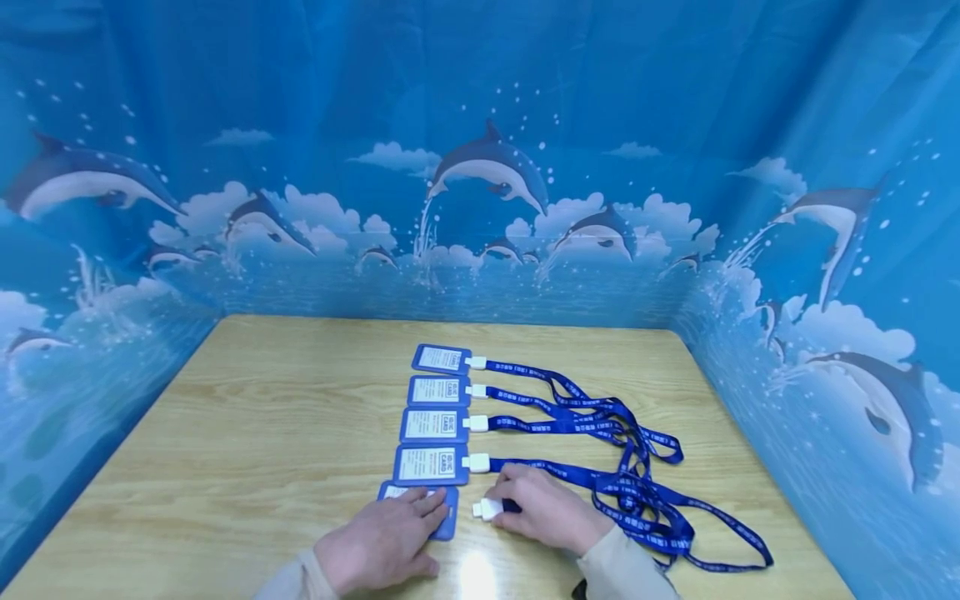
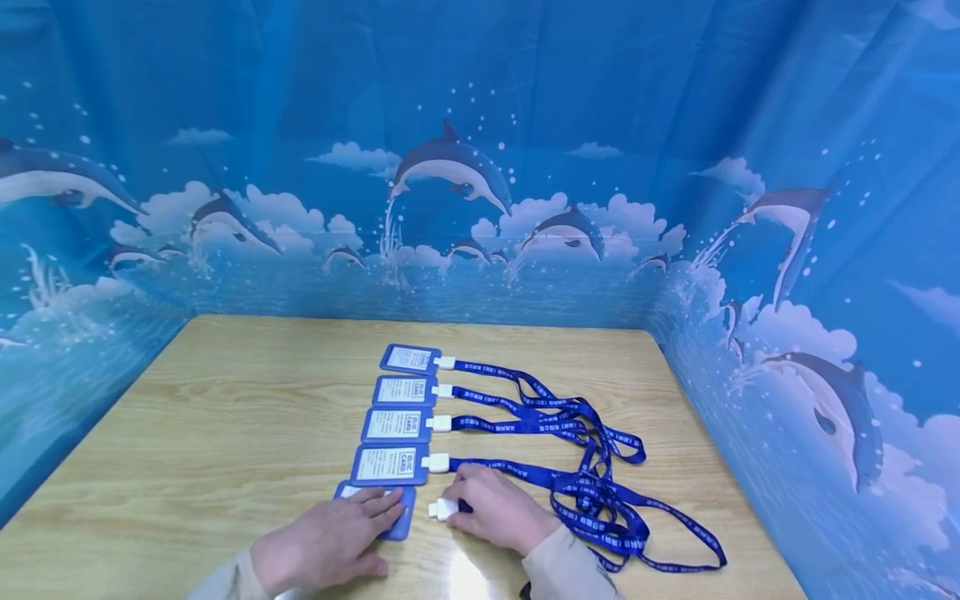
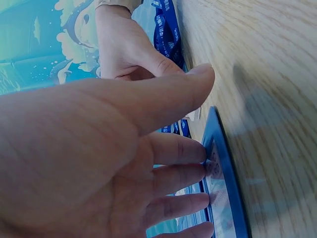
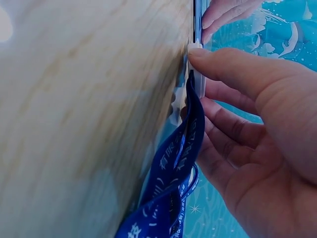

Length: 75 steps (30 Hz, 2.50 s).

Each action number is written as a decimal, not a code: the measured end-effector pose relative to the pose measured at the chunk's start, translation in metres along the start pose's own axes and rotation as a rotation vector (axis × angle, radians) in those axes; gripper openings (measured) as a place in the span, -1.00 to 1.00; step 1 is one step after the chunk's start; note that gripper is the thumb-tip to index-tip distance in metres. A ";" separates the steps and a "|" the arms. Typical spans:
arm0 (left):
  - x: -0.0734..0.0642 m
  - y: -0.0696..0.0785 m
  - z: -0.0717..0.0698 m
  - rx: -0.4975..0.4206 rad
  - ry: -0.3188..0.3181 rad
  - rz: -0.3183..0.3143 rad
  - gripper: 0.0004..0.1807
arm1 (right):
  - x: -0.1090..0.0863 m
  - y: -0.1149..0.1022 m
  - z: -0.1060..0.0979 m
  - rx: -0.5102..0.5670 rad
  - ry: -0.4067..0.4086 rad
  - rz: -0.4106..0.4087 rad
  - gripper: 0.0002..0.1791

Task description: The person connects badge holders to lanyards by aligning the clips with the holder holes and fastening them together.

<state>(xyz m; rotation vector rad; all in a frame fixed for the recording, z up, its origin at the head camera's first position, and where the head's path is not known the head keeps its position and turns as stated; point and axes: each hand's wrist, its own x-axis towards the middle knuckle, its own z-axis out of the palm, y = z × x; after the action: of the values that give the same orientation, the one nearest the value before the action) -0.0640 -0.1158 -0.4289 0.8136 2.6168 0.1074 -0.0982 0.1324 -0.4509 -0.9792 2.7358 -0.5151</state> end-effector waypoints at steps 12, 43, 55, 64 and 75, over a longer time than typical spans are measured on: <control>-0.001 -0.001 0.001 -0.027 0.021 0.025 -0.10 | -0.001 0.001 0.000 0.002 0.002 0.006 -0.67; -0.001 0.000 0.001 0.040 0.018 0.076 -0.16 | 0.001 0.001 0.000 -0.008 0.022 -0.012 -0.65; 0.004 0.004 0.005 0.029 0.005 0.063 -0.13 | 0.004 0.002 0.005 -0.003 0.015 -0.021 -0.64; 0.005 0.008 0.000 0.055 0.010 0.047 -0.12 | 0.013 -0.002 0.004 0.007 0.048 -0.051 -0.69; 0.015 0.014 -0.008 0.091 -0.017 0.031 -0.15 | 0.017 -0.006 0.005 0.010 0.021 -0.009 -0.65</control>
<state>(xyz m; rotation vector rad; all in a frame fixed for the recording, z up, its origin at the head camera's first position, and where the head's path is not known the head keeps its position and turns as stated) -0.0708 -0.0960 -0.4245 0.8824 2.6101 -0.0093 -0.1068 0.1160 -0.4541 -0.9899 2.7455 -0.5429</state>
